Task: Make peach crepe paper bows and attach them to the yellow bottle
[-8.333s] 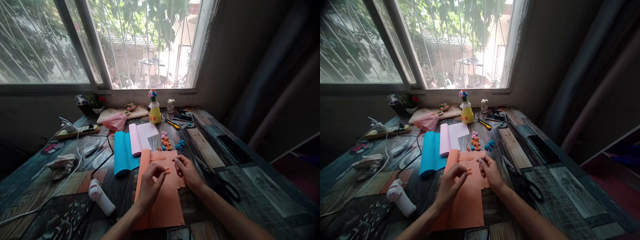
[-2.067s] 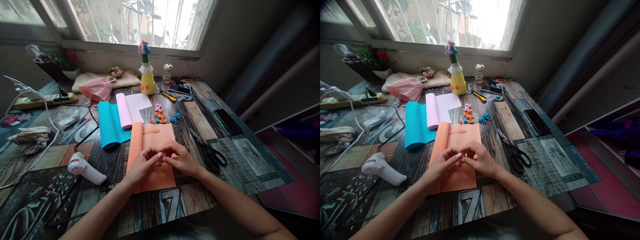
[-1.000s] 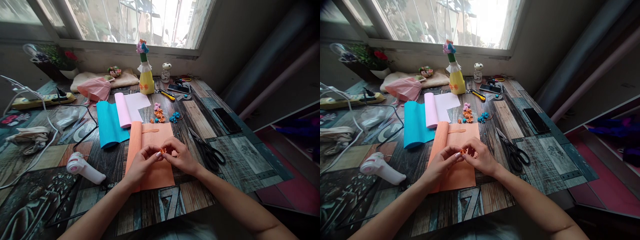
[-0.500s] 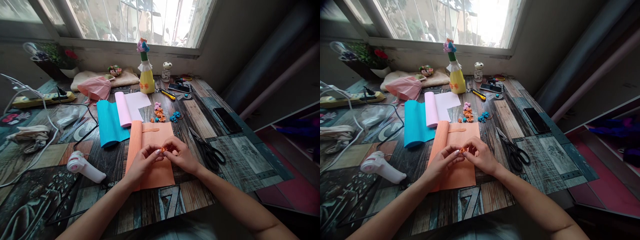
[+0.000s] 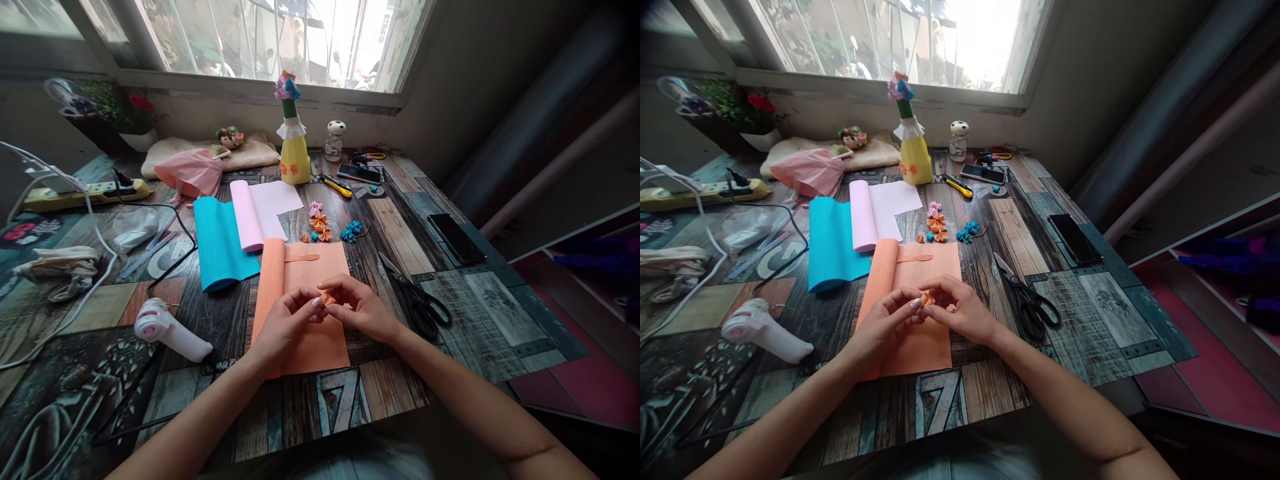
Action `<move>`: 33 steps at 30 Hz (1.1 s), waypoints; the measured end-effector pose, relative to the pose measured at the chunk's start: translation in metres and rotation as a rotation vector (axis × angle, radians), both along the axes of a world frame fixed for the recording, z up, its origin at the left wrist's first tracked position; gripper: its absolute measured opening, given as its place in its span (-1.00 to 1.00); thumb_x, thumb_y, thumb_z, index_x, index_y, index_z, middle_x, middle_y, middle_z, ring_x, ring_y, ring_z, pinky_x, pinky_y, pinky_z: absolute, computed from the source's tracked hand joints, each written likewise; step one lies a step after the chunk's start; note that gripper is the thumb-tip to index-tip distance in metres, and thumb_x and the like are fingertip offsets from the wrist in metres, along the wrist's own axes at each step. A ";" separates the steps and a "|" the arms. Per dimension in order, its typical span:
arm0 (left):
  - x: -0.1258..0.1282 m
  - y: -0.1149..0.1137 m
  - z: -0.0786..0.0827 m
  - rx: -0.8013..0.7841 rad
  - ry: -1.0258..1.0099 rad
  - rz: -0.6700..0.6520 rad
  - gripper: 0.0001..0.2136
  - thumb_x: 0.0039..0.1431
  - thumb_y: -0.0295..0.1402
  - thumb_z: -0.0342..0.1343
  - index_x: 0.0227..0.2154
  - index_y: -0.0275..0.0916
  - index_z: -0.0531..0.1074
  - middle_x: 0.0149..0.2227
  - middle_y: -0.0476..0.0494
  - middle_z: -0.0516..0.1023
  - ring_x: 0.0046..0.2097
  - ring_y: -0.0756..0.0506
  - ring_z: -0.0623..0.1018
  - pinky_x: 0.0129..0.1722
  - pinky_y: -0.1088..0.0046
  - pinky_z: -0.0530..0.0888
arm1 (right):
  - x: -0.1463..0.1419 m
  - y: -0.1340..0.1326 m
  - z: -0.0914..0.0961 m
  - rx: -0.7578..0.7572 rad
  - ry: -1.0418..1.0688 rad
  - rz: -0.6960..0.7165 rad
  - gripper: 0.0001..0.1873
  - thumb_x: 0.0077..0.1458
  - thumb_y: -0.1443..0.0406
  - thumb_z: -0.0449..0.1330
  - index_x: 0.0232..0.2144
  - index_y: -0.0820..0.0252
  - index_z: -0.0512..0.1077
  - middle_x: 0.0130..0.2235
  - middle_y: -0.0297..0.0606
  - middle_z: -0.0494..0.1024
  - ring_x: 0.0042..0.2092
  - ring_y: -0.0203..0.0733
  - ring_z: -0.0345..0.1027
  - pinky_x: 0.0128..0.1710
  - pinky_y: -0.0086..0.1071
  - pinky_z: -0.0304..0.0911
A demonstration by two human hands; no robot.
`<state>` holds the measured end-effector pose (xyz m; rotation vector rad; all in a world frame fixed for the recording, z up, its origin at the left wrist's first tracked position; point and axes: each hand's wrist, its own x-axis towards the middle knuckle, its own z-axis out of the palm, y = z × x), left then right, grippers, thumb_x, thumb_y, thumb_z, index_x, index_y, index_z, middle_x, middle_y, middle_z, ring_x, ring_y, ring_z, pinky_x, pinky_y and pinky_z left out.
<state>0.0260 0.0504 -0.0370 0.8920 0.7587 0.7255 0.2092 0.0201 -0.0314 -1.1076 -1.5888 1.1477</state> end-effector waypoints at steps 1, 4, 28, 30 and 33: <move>0.000 0.000 -0.001 -0.004 0.000 0.000 -0.80 0.06 -0.24 0.30 -0.33 -0.24 0.52 -0.33 -0.05 0.55 -0.29 0.02 0.51 -0.20 0.48 0.42 | 0.000 0.000 0.000 0.003 -0.001 0.004 -0.75 0.15 0.26 0.22 -0.09 0.13 0.40 -0.21 -0.26 0.45 -0.23 -0.23 0.41 -0.24 -0.35 0.35; 0.000 0.000 0.000 -0.005 0.007 -0.005 -0.79 0.04 -0.23 0.31 -0.33 -0.25 0.51 -0.36 -0.04 0.55 -0.30 0.03 0.50 -0.23 0.50 0.41 | 0.000 0.000 0.001 0.002 -0.017 0.002 -0.79 0.16 0.26 0.22 -0.13 0.13 0.41 -0.24 -0.28 0.45 -0.25 -0.24 0.40 -0.25 -0.37 0.33; 0.002 0.000 -0.001 -0.060 -0.011 -0.030 -0.74 0.06 -0.17 0.29 -0.33 -0.27 0.49 -0.35 -0.05 0.53 -0.31 0.03 0.49 -0.26 0.52 0.42 | 0.000 0.000 0.007 0.059 -0.102 -0.009 -0.84 0.12 0.32 0.24 -0.20 0.16 0.41 -0.29 -0.34 0.41 -0.36 -0.34 0.26 -0.36 -0.44 0.21; 0.002 -0.001 -0.002 -0.052 -0.001 -0.039 -0.75 0.05 -0.20 0.30 -0.32 -0.27 0.50 -0.33 -0.06 0.53 -0.29 0.03 0.50 -0.26 0.53 0.41 | -0.001 -0.001 0.006 0.061 -0.113 -0.011 -0.84 0.11 0.32 0.25 -0.22 0.16 0.41 -0.29 -0.35 0.40 -0.37 -0.34 0.25 -0.36 -0.44 0.21; 0.001 -0.001 -0.001 -0.043 0.013 -0.029 -0.77 0.04 -0.22 0.31 -0.33 -0.27 0.50 -0.33 -0.06 0.54 -0.29 0.03 0.50 -0.25 0.53 0.41 | -0.001 -0.001 0.004 0.063 -0.117 -0.007 -0.84 0.11 0.31 0.26 -0.22 0.16 0.41 -0.30 -0.35 0.39 -0.37 -0.34 0.24 -0.37 -0.44 0.20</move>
